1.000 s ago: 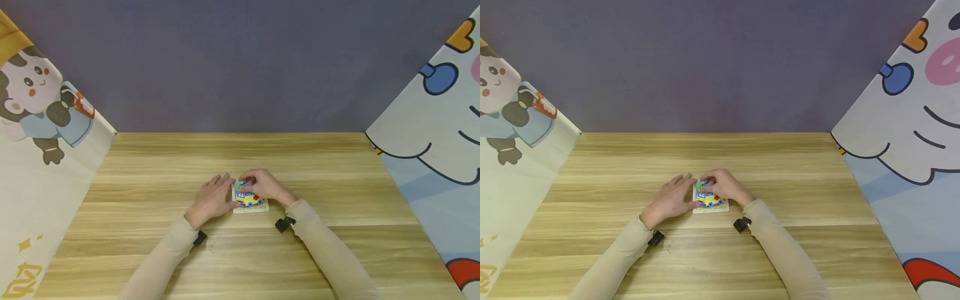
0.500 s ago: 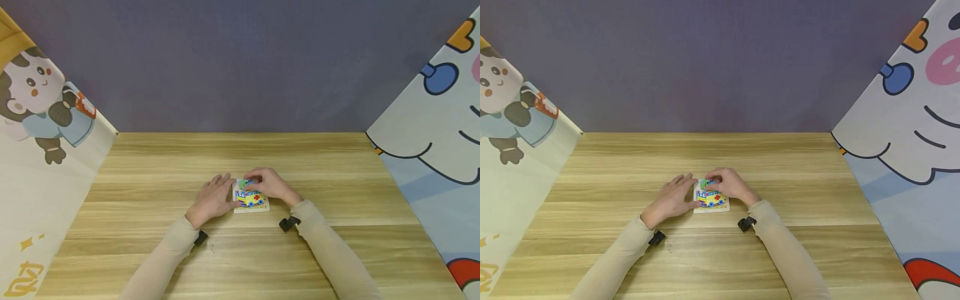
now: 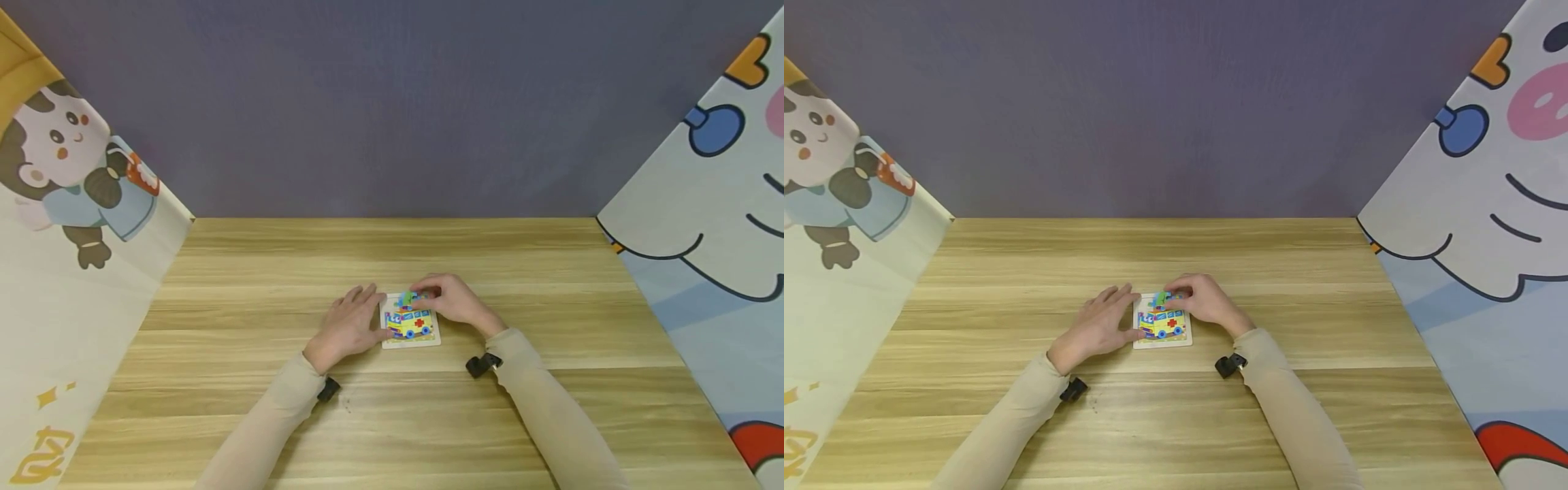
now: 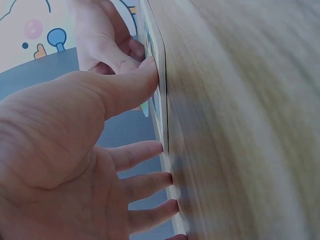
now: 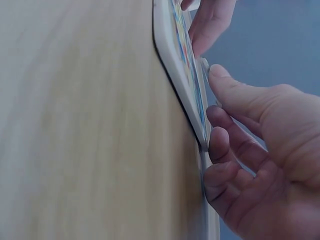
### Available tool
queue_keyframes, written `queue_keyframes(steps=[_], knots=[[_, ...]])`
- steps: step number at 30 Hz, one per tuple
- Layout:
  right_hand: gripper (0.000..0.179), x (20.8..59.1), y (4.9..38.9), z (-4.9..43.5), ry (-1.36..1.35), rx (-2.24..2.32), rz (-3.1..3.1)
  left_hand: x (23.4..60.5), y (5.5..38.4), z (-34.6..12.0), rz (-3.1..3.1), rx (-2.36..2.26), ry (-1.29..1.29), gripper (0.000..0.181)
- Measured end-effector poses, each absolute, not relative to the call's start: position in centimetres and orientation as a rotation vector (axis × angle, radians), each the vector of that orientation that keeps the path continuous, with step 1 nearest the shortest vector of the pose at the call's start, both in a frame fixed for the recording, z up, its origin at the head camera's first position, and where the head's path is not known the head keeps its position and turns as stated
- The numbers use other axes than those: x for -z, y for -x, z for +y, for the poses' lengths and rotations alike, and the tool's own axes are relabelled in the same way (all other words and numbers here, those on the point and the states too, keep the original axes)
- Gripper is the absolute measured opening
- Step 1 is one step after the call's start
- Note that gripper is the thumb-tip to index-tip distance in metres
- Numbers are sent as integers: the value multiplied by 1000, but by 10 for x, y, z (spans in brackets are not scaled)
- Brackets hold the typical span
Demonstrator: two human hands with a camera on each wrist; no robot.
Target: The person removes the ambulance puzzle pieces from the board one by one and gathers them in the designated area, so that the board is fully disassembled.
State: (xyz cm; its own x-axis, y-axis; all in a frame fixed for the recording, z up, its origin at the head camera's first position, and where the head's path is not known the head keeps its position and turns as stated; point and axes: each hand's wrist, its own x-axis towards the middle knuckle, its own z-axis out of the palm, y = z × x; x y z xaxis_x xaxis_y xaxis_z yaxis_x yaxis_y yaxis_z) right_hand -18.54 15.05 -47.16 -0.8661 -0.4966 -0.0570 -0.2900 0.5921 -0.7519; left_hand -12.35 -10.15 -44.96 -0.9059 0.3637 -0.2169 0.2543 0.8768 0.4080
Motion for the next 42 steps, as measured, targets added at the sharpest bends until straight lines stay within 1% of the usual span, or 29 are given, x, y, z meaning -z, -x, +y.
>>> queue_keyframes(steps=[12,38,42], knots=[[33,474,187,172,643,1151,2598,452,123,-102,2764,-542,-466,79],[36,473,195,213,506,1121,2638,454,122,-102,2774,-526,-478,79],[39,472,197,219,478,1111,2637,453,121,-102,2773,-529,-479,79]])
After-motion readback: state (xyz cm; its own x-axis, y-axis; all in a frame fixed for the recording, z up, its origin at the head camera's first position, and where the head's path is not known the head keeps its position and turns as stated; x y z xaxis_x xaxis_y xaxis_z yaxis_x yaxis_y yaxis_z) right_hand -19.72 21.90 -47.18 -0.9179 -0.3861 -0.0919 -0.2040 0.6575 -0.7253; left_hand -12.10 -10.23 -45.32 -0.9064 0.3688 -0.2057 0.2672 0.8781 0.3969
